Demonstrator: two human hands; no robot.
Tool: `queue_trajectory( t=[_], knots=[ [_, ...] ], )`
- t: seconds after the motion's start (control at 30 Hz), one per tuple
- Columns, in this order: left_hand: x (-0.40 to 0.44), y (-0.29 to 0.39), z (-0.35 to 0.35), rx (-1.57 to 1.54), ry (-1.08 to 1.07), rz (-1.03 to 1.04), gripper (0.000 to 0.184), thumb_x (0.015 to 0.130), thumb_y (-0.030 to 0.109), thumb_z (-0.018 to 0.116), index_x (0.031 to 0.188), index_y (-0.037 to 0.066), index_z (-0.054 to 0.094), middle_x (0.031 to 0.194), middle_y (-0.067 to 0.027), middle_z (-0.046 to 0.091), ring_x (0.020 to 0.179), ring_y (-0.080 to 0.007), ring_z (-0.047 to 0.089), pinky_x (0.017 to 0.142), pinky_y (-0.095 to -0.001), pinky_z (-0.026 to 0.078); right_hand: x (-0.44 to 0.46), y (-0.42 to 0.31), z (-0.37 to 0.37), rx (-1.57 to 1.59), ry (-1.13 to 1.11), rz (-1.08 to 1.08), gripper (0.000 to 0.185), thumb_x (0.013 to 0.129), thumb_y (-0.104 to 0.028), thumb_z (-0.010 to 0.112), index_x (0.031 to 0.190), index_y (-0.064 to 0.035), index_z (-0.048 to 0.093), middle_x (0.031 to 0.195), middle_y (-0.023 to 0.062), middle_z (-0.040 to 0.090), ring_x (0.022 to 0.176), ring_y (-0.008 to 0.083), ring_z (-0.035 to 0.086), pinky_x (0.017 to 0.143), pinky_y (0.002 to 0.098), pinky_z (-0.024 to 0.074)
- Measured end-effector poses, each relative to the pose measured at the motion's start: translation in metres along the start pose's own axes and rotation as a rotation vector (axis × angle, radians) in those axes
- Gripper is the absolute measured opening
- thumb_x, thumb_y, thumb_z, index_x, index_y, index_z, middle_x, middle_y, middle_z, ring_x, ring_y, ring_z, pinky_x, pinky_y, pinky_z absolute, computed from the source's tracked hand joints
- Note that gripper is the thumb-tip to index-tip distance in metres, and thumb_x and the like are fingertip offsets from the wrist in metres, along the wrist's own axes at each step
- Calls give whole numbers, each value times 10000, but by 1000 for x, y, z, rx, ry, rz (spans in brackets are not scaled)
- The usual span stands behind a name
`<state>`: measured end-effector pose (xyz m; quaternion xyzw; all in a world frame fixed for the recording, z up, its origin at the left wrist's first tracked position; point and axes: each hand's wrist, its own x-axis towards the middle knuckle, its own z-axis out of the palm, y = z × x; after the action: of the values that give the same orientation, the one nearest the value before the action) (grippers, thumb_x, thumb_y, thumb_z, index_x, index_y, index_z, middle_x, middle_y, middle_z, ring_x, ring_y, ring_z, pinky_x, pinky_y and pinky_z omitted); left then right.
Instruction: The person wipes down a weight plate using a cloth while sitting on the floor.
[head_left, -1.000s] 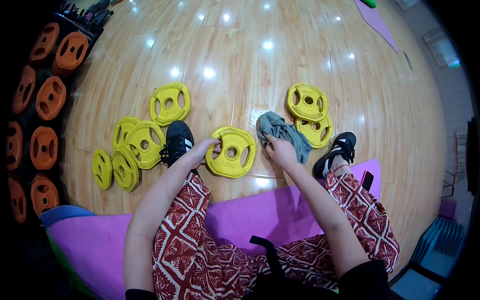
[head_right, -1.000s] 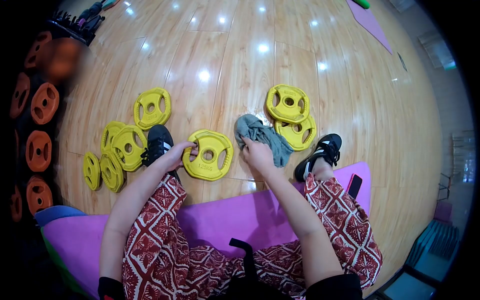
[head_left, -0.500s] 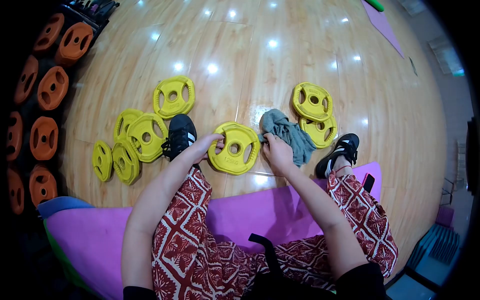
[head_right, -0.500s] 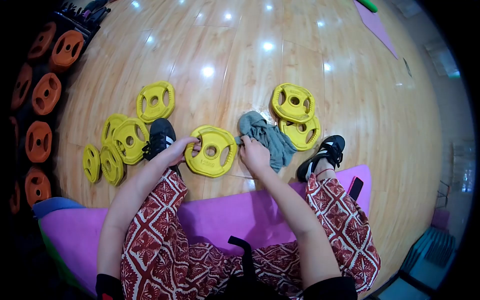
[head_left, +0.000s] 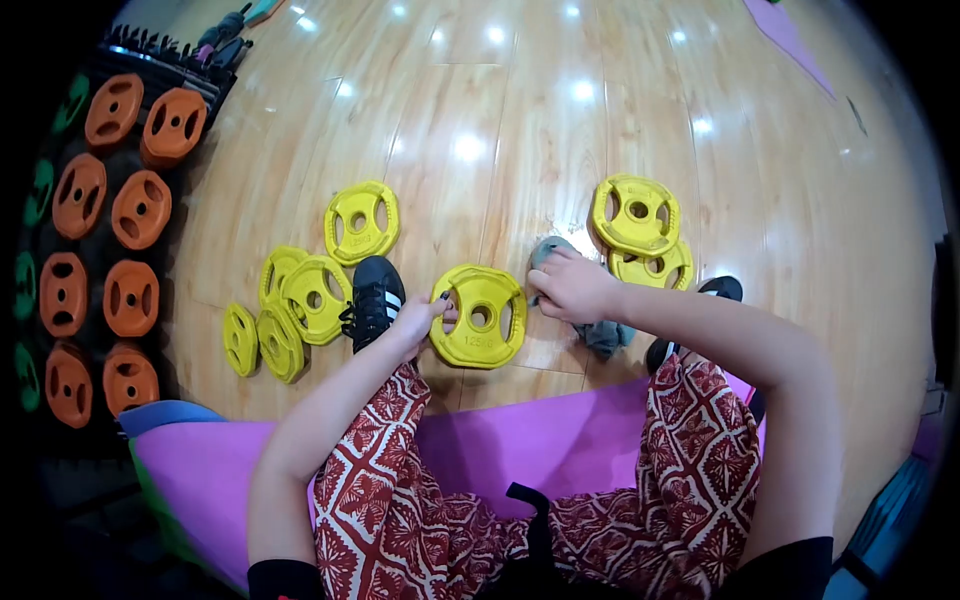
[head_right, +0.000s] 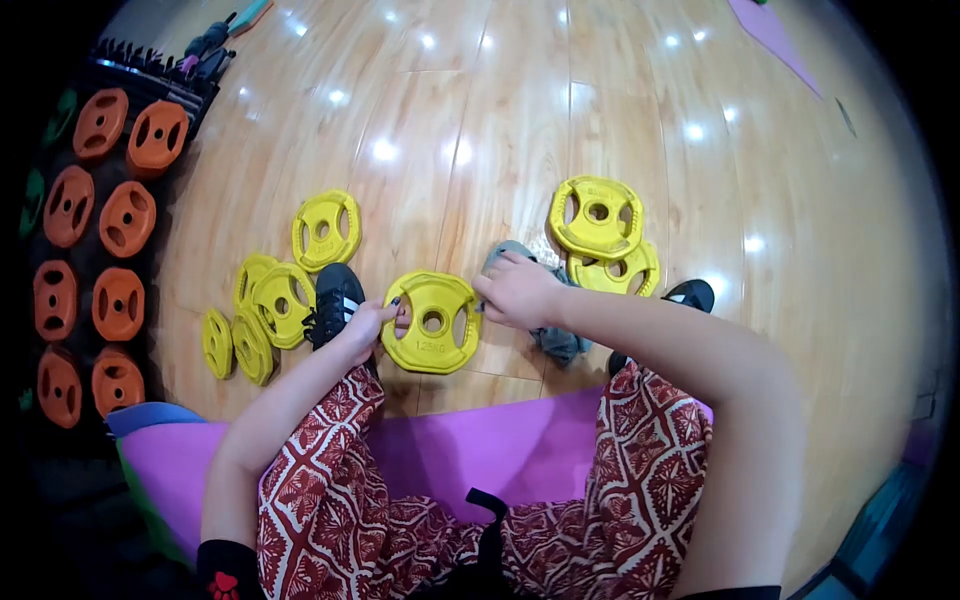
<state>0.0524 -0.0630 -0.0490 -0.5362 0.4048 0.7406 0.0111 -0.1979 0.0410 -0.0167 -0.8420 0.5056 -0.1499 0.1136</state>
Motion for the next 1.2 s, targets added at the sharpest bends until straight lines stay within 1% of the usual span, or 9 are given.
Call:
queue_trajectory(
  t=[0.07,0.1,0.23,0.4,0.6,0.77,0.87,1.1,1.2],
  knots=[
    [-4,1,6,-57,14,119,146,863,101,419,911,-11,499,743,-44,523,616,-133,501,584,-238,428,-5,-2,19,51,-289,236,168,708,-190,536,799,-56,493,757,65,545,826,222,518,851,366,360],
    [1,-3,1,-29,-41,132,128,860,91,415,902,-4,491,741,-42,512,618,-135,483,586,-234,405,-13,2,34,-88,-52,104,143,710,-204,548,751,-87,477,652,25,535,750,196,527,808,342,364],
    [-7,1,10,46,-46,128,147,872,121,434,957,14,489,758,-40,530,627,-122,491,595,-244,429,-20,0,58,-82,145,194,142,711,-221,566,738,-109,483,659,11,533,722,176,513,746,308,360],
    [-42,20,46,22,59,35,157,888,156,425,968,31,475,837,-63,528,742,-150,508,649,-282,443,-24,-6,61,-36,226,266,135,710,-237,566,735,-121,500,652,13,529,723,174,508,703,308,357],
    [-54,20,67,205,125,-133,210,917,200,346,996,41,460,897,-58,528,787,-164,533,727,-320,456,-29,-15,74,0,149,100,109,714,-246,548,718,-137,545,650,-3,530,735,169,505,685,307,359],
    [-44,10,53,232,148,-32,201,916,186,342,998,31,440,912,-68,529,791,-158,535,718,-325,491,-40,-16,81,-145,-23,-130,122,742,-221,521,824,-140,562,814,-9,567,870,167,501,740,327,353],
    [-37,5,45,277,171,-17,205,916,193,343,999,31,436,902,-73,538,789,-162,540,703,-322,497,-50,-22,83,-88,24,-145,292,687,-269,572,950,-143,571,842,2,562,852,163,492,766,329,351],
    [-32,6,41,231,179,-56,202,921,198,334,997,40,433,857,-72,544,750,-174,546,668,-311,500,-44,-7,73,-312,-72,-125,289,801,-233,428,1060,-292,544,858,-11,556,942,159,476,875,397,294],
    [-29,3,36,200,174,-68,205,921,204,337,996,40,432,846,-70,541,743,-174,545,660,-307,499,-42,4,69,-324,10,-77,285,799,-229,436,1056,-285,546,849,-12,555,941,155,472,882,398,294]
  ],
)
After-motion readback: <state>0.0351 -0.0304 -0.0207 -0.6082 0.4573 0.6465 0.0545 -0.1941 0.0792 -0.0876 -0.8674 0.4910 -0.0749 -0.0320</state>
